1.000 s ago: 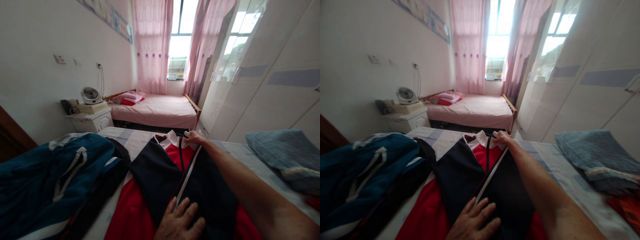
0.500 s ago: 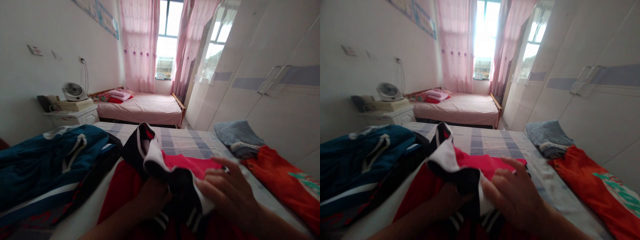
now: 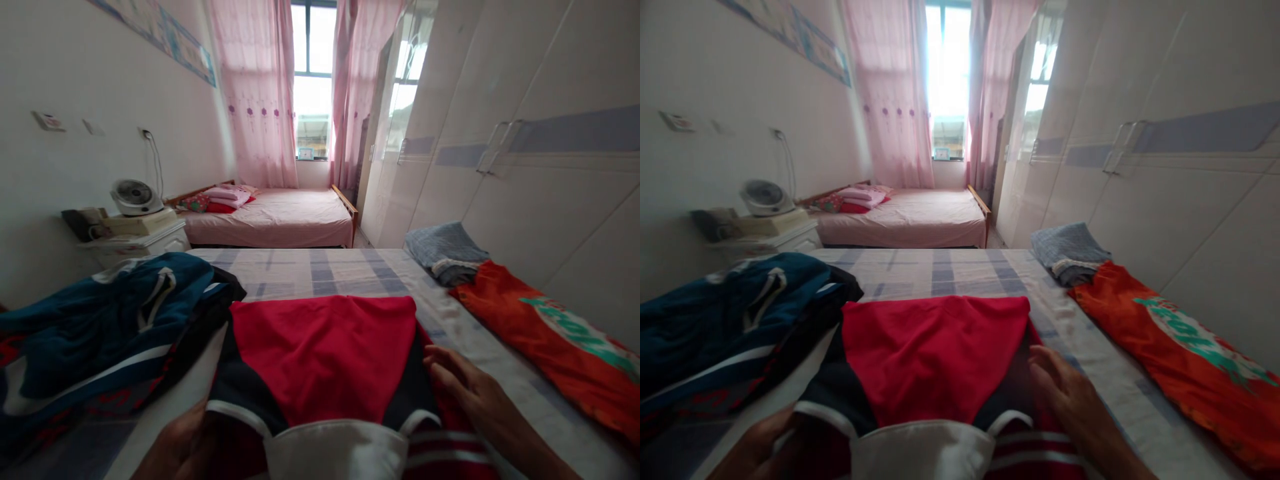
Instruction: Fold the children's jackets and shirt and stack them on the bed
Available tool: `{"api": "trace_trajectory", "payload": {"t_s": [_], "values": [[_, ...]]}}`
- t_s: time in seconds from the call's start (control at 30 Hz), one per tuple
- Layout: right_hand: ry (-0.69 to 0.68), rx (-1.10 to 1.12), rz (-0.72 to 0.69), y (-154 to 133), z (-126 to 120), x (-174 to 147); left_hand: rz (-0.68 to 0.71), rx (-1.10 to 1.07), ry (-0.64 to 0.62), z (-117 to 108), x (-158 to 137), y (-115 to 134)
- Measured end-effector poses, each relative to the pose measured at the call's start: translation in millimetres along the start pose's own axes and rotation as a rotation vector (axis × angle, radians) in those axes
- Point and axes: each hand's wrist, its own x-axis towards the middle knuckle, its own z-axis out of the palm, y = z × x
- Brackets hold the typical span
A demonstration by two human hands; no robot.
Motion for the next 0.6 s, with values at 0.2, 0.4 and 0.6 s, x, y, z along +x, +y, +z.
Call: {"api": "trace_trajectory", "payload": {"t_s": [0.2,0.4,0.6], "values": [[-0.088,0.059,0.107,-14.3,7.5,14.5,0.245,0.446,0.294,-4.9,-3.1,-17.2],[-0.023,-0.05,0.021,-28.1,14.5,10.3,0.703,0.657,0.119,5.7,10.2,-11.7],[0.046,0.038,-0.059,-24.5,0.0,17.9,0.657,0.576,-0.026,-3.6,13.0,4.4]]}}
